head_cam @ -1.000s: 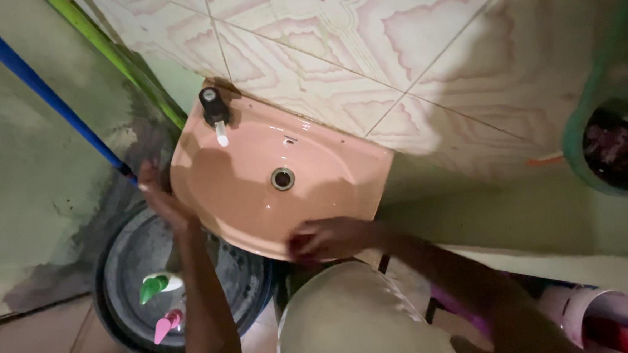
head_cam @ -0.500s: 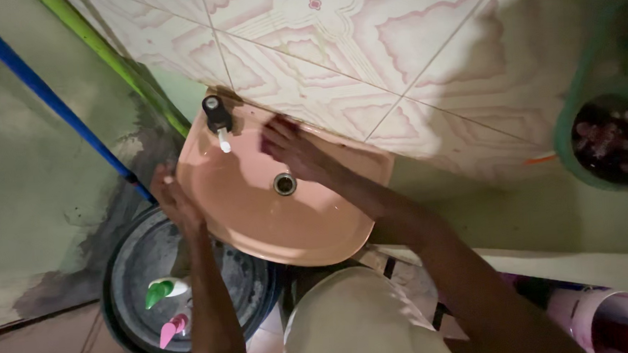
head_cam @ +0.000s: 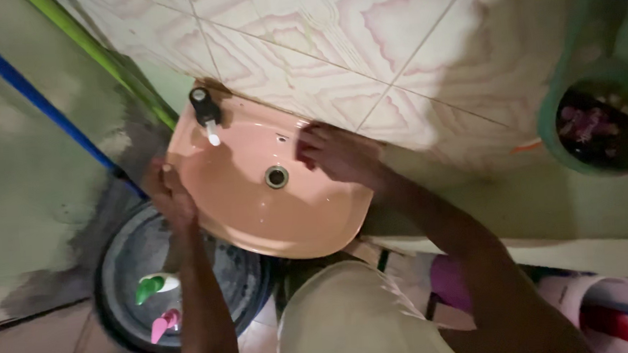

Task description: The person cleans a pink sink by wiping its internal and external surfaces with a red cloth.

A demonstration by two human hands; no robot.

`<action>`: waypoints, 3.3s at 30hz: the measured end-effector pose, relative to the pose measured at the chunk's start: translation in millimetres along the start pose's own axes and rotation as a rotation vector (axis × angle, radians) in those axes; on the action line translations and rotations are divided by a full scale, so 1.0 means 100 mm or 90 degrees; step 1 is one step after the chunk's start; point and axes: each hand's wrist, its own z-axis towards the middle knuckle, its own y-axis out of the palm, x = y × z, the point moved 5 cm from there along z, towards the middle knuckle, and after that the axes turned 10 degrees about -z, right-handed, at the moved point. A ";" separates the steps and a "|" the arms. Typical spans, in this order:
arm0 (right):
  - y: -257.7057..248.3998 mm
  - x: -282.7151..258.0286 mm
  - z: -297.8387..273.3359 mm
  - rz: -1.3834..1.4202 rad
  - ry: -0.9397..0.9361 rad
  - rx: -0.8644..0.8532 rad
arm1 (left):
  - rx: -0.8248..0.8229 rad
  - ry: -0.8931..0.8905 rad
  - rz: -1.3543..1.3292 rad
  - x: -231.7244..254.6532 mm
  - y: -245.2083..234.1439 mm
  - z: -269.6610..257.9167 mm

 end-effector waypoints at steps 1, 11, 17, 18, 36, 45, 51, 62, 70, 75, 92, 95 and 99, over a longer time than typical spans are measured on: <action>-0.16 -0.06 -0.30 -0.001 0.016 0.172 | -0.010 -0.025 -0.046 -0.03 0.02 0.00; -0.30 -1.54 -0.92 0.389 -0.046 0.232 | -0.003 -0.049 0.006 -0.08 0.02 -0.04; 0.15 -1.78 0.40 0.468 -0.076 0.251 | 0.051 -0.166 -0.058 0.05 0.05 -0.05; 0.27 -1.80 0.64 0.509 -0.065 0.237 | 0.065 -0.186 -0.134 0.07 0.06 -0.08; 0.62 -0.93 1.68 0.575 0.338 0.570 | 0.068 -0.085 -0.084 0.08 0.01 0.02; 0.61 -1.27 0.22 0.216 -0.162 0.061 | 0.062 -0.119 -0.167 -0.09 -0.06 -0.03; 0.99 -0.50 -0.07 -0.221 0.023 0.022 | 0.051 -0.169 -0.191 -0.12 0.00 -0.06; 0.69 -1.12 1.27 0.734 0.294 0.107 | 0.056 -0.077 -0.106 -0.13 -0.06 -0.01; 0.25 -0.62 -0.10 0.068 0.038 -0.265 | 0.009 -0.052 -0.079 0.32 0.07 0.04; 0.00 0.11 0.63 0.504 0.360 0.181 | 0.025 -0.056 -0.087 0.23 0.05 0.04; 0.14 0.17 0.69 -0.098 0.049 0.268 | 0.030 -0.110 -0.143 -0.13 -0.02 -0.06; 0.03 0.07 -0.24 -0.073 0.047 0.202 | 0.022 -0.135 -0.191 -0.06 0.01 -0.05; -0.16 -0.47 -1.04 0.182 0.118 0.107 | 0.060 -0.181 -0.239 0.07 0.05 -0.06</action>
